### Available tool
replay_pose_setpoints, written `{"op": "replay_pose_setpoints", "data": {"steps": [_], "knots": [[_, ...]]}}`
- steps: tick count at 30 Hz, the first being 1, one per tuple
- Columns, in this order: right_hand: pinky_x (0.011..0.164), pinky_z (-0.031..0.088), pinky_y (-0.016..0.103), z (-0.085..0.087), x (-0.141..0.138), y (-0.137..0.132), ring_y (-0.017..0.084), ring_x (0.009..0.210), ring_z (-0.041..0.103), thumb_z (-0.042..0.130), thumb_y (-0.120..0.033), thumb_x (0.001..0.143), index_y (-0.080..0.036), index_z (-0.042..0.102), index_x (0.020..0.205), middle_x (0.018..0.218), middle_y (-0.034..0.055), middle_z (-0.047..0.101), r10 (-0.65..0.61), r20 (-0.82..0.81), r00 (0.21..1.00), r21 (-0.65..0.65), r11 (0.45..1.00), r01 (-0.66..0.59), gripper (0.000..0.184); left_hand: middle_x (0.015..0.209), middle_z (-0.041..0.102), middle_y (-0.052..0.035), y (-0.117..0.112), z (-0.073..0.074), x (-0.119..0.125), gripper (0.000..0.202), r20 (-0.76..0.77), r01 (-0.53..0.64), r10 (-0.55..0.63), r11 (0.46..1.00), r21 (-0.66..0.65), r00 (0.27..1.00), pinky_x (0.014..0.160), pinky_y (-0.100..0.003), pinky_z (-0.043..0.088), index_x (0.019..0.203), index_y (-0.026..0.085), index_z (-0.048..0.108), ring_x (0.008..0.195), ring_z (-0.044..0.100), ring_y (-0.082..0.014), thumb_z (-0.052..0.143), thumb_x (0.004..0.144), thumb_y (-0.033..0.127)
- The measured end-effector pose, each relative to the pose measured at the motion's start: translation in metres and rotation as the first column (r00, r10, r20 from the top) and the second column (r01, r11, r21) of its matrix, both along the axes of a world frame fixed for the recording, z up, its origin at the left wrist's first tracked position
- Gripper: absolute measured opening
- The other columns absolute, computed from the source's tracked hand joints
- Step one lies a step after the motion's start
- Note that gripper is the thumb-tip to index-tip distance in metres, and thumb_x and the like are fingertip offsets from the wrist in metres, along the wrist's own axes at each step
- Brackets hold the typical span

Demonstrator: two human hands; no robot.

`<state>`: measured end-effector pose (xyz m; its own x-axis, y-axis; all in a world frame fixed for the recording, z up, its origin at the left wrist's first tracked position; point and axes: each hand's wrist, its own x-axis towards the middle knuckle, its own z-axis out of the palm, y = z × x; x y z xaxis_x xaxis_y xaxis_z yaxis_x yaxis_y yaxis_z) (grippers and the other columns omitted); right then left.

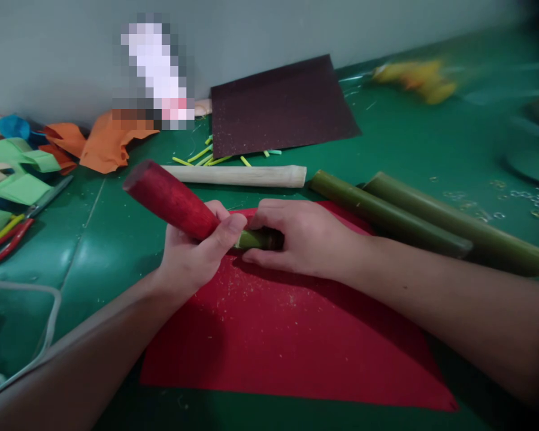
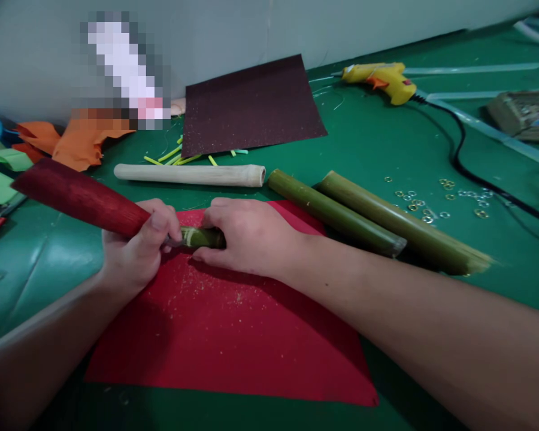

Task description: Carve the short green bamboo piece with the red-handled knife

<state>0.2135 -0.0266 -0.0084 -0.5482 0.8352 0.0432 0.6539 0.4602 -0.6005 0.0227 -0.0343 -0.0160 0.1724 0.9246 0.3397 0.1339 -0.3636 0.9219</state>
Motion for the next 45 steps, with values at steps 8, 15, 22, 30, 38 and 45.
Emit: {"op": "replay_pose_setpoints", "data": {"steps": [8, 15, 22, 30, 38, 45], "knots": [[0.063, 0.027, 0.029, 0.0, 0.0, -0.001, 0.013, 0.072, 0.048, 0.077, -0.045, 0.085, -0.015, 0.071, 0.093, 0.081, -0.0003, 0.055, -0.006, 0.012, 1.0, -0.003, 1.0, 0.006, 0.031, 0.052, 0.05, 0.0041, -0.001, -0.001, -0.001, 0.05, 0.018, 0.073, -0.072, 0.997, -0.026, 0.997, 0.046, -0.017, 0.039, 0.058, 0.015, 0.057, 0.048, 0.041, -0.0037, 0.075, 0.088, 0.05], [0.063, 0.027, 0.029, -0.001, 0.001, -0.001, 0.013, 0.072, 0.049, 0.076, -0.046, 0.086, -0.015, 0.072, 0.095, 0.08, -0.0007, 0.054, -0.003, 0.002, 1.0, 0.007, 1.0, 0.003, 0.032, 0.053, 0.054, 0.0031, -0.001, 0.0, 0.001, 0.048, -0.01, 0.028, -0.028, 0.999, -0.028, 1.0, 0.045, -0.017, 0.039, 0.058, 0.016, 0.06, 0.047, 0.043, -0.0038, 0.078, 0.085, 0.051], [0.061, 0.026, 0.028, -0.001, 0.0, 0.0, 0.01, 0.066, 0.045, 0.076, -0.043, 0.086, -0.014, 0.073, 0.096, 0.078, -0.0016, 0.052, 0.026, -0.004, 1.0, 0.022, 0.999, -0.026, 0.031, 0.063, 0.059, 0.0008, 0.0, -0.001, 0.001, 0.04, -0.059, -0.105, 0.105, 0.994, 0.011, 0.993, 0.055, -0.022, 0.048, 0.067, 0.02, 0.066, 0.057, 0.053, -0.0097, 0.077, 0.086, 0.053], [0.061, 0.024, 0.029, 0.001, 0.001, -0.001, 0.012, 0.067, 0.044, 0.074, -0.043, 0.086, -0.016, 0.071, 0.093, 0.079, -0.0012, 0.052, 0.014, 0.007, 1.0, 0.002, 1.0, -0.014, 0.028, 0.063, 0.059, -0.0006, 0.002, -0.003, -0.006, 0.044, -0.072, 0.021, -0.021, 1.0, -0.002, 0.997, 0.054, -0.024, 0.047, 0.069, 0.02, 0.066, 0.055, 0.051, -0.0109, 0.069, 0.091, 0.058], [0.062, 0.025, 0.029, 0.001, 0.0, 0.0, 0.012, 0.067, 0.045, 0.075, -0.041, 0.086, -0.015, 0.072, 0.094, 0.078, -0.0014, 0.051, 0.014, 0.012, 1.0, -0.007, 1.0, -0.014, 0.028, 0.062, 0.057, -0.0003, 0.001, -0.003, -0.007, 0.045, -0.082, 0.005, -0.006, 1.0, -0.012, 0.997, 0.053, -0.025, 0.045, 0.069, 0.021, 0.066, 0.054, 0.048, -0.0112, 0.068, 0.091, 0.059], [0.063, 0.026, 0.029, 0.003, 0.001, -0.002, 0.012, 0.071, 0.046, 0.075, -0.042, 0.087, -0.015, 0.072, 0.093, 0.08, -0.001, 0.053, 0.006, 0.0, 1.0, -0.025, 1.0, -0.006, 0.028, 0.056, 0.053, 0.0002, 0.002, -0.005, -0.007, 0.051, -0.025, 0.062, -0.062, 0.998, -0.003, 0.998, 0.051, -0.026, 0.041, 0.063, 0.02, 0.065, 0.05, 0.043, -0.01, 0.066, 0.091, 0.063]]}}
